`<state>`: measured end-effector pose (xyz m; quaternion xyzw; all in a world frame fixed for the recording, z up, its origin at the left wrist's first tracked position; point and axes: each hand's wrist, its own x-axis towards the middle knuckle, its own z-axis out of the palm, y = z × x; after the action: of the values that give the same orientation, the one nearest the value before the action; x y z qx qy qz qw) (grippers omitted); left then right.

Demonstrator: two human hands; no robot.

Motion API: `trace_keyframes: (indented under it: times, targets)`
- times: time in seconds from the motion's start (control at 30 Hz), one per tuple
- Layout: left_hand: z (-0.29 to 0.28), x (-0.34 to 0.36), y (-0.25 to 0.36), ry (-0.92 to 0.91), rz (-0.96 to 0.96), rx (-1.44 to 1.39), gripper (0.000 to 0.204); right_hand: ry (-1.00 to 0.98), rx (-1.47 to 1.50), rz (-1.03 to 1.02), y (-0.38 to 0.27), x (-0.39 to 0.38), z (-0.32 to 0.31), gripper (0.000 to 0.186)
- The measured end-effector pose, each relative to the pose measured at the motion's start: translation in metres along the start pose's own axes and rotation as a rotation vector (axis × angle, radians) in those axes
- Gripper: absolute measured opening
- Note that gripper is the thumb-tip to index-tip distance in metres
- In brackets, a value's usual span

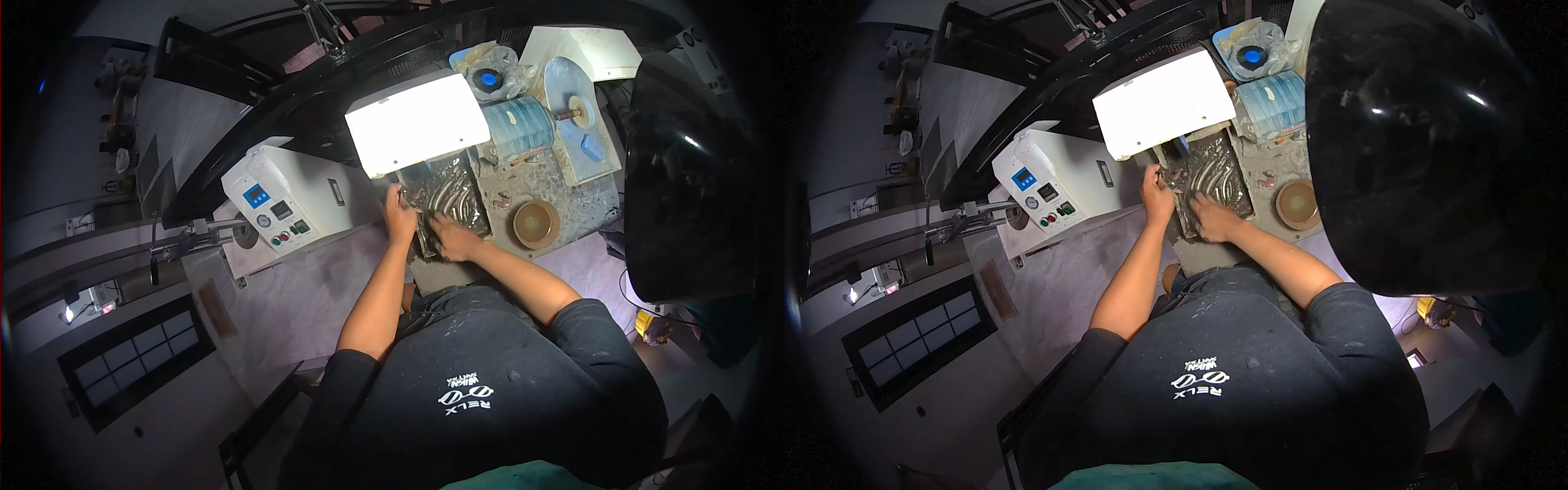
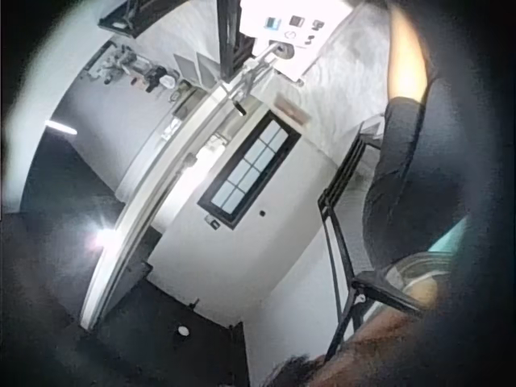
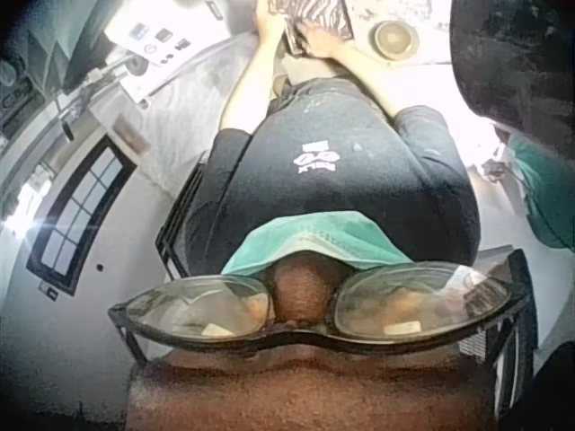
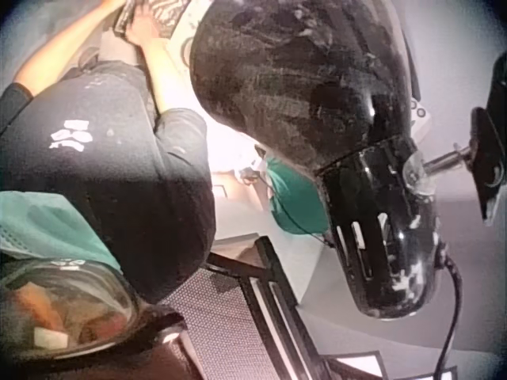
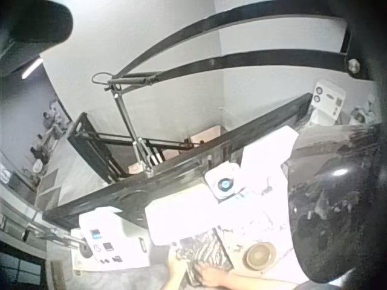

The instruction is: The person holds a dental prosthesis with both hands and presses it against a rotating polishing wheel inside a splash hood, shifting the prosthesis to polish different surfaces.

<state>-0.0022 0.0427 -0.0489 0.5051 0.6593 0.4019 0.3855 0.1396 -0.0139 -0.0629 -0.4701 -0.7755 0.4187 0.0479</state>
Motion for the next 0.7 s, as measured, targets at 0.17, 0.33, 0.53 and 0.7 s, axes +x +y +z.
trace_keyframes:
  times: [0.17,0.33,0.53,0.7]
  targets:
    - [0.001,0.002,-0.014,0.017,0.233,0.210,0.027,-0.191,0.024,-0.029,0.000,0.000,-0.003,0.037]
    - [0.008,0.001,-0.011,-0.093,0.345,0.351,0.025,0.234,0.247,-0.259,0.052,0.013,-0.022,0.030]
    - [0.011,0.001,-0.010,-0.058,0.329,0.251,0.024,0.403,0.184,-0.197,0.002,0.015,-0.071,0.042]
    - [0.017,0.007,-0.008,0.052,0.255,0.141,0.024,0.396,0.479,0.370,-0.002,0.029,-0.070,0.033]
